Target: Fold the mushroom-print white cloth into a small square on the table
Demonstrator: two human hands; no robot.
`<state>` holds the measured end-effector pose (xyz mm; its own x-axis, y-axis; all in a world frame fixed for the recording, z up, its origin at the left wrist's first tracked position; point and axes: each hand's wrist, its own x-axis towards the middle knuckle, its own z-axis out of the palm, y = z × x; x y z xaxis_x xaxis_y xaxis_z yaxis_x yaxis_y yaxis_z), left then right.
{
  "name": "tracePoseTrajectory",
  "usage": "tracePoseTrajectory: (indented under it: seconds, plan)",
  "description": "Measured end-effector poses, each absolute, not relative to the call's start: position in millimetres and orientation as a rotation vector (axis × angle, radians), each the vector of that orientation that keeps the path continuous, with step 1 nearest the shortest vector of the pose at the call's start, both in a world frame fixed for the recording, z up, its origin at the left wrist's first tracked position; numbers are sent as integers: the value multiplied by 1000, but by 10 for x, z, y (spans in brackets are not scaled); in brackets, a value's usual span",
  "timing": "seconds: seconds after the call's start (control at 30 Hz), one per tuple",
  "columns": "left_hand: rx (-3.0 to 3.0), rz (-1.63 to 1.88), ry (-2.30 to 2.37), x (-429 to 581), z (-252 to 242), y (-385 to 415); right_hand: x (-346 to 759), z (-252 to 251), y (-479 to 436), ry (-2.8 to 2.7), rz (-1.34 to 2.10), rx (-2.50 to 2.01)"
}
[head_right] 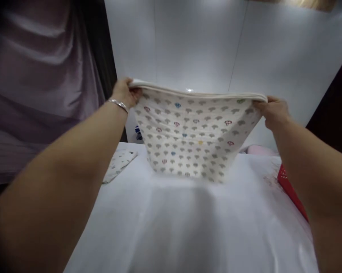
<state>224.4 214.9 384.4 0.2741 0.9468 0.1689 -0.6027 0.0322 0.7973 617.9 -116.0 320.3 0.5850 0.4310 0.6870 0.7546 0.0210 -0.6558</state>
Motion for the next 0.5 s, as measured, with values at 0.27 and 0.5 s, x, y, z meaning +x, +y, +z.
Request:
tracePoseTrajectory:
  seconds: [0.27, 0.5]
  plan:
    - [1145, 1216, 361, 1564, 3116, 2037, 5921, 2238, -1458, -993, -212, -1745]
    - [855, 825, 963, 924, 527, 1376, 5208, 67, -1753, -1307, 47, -1926]
